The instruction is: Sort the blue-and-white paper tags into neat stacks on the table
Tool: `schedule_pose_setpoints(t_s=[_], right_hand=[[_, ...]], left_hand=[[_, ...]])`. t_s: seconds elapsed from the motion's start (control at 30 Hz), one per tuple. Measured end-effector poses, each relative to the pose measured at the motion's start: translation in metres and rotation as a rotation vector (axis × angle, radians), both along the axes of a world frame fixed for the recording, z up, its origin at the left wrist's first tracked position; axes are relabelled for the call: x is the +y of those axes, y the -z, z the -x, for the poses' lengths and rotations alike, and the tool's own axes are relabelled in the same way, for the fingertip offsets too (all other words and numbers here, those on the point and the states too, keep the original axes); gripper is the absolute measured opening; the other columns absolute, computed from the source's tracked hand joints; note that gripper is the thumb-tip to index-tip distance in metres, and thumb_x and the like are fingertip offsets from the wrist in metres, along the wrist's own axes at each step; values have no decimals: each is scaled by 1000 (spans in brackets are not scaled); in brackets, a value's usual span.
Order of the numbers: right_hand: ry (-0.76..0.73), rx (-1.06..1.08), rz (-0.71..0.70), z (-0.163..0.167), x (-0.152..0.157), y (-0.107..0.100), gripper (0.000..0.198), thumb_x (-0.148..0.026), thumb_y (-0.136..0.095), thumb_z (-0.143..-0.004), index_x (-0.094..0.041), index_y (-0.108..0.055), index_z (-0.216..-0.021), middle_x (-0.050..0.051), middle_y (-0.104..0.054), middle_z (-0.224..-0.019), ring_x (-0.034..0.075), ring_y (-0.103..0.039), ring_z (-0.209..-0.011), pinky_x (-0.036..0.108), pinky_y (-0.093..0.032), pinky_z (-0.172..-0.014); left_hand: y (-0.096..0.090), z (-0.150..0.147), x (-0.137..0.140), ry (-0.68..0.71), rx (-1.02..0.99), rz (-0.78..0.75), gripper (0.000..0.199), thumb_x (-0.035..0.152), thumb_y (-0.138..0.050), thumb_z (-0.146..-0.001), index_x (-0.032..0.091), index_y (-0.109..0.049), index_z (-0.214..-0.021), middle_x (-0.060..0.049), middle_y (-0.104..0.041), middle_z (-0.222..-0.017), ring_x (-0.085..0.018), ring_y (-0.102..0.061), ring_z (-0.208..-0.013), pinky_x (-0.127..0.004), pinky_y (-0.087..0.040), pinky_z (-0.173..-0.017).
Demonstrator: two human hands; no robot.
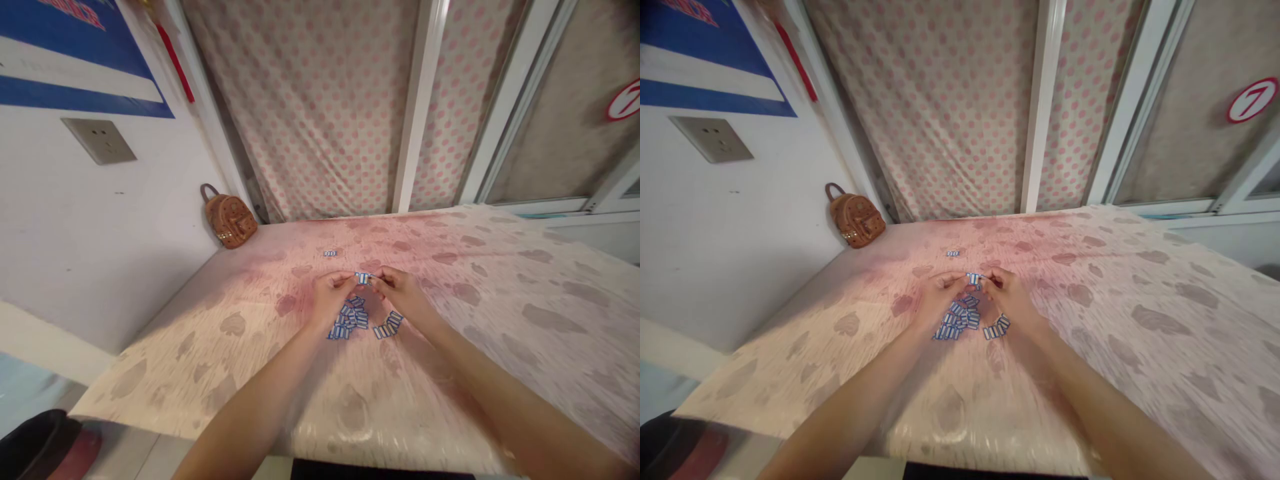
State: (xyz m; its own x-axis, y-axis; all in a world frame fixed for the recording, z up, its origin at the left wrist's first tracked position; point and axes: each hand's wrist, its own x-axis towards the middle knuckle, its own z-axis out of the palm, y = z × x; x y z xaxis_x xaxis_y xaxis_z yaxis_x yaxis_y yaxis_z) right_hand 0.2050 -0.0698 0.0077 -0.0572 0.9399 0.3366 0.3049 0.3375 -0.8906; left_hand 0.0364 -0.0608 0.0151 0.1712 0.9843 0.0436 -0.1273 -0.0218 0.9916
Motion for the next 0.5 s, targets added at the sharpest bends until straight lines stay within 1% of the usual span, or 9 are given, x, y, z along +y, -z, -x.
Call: schedule_pose_setpoints(t_s=[0.07,0.17,0.27,0.33,0.4,0.43,0.5], right_hand=[[-5,1,6,-1,1,0,23,-40,-56,-81,-21,-55,-67,-2,-57,-61,13,-53,-54,27,-43,-56],[-2,-11,12,-1,2,4,24,-41,-57,-78,-21,-54,-65,-2,-56,-58,13,-53,-52,27,-41,-54],[6,-6,31,1,5,9,24,-42,-57,-78,-22,-55,-65,-2,-56,-57,13,-53,-51,27,-42,-53],[30,24,35,0,6,11,23,-43,-56,-78,-22,-56,-68,-2,-57,-59,14,-53,-51,28,-43,-53],[64,48,28,-1,7,11,24,-45,-54,-78,-22,-57,-72,-2,-57,-59,14,-54,-52,28,-44,-53],[77,52,25,-3,7,10,24,-45,-53,-79,-22,-57,-73,-2,-56,-59,14,-54,-52,28,-44,-52],[91,45,15,-5,6,9,25,-45,-52,-81,-22,-56,-74,-2,-56,-59,14,-54,-52,28,-43,-52]], left_hand=[[3,1,2,6,23,-22,22,32,-73,-76,14,-72,-87,-7,-74,-81,-19,-71,-77,-20,-50,-55],[10,3,5,-13,47,-56,21,32,-74,-74,14,-72,-83,-4,-70,-73,-14,-65,-66,-21,-50,-55],[18,8,14,-5,59,-86,21,33,-76,-71,14,-72,-79,-1,-66,-68,-11,-58,-59,-21,-48,-54],[19,17,27,-32,82,-95,20,31,-77,-68,13,-72,-76,0,-65,-65,-10,-55,-56,-20,-45,-54],[17,29,46,-98,120,-84,17,28,-76,-68,13,-71,-74,0,-65,-64,-8,-53,-55,-19,-41,-54],[14,36,57,-112,168,-62,14,25,-76,-66,12,-70,-69,0,-64,-62,-8,-52,-54,-19,-40,-54],[9,49,81,-167,332,-25,14,21,-76,-66,12,-67,-60,1,-58,-54,-7,-49,-51,-19,-37,-53]])
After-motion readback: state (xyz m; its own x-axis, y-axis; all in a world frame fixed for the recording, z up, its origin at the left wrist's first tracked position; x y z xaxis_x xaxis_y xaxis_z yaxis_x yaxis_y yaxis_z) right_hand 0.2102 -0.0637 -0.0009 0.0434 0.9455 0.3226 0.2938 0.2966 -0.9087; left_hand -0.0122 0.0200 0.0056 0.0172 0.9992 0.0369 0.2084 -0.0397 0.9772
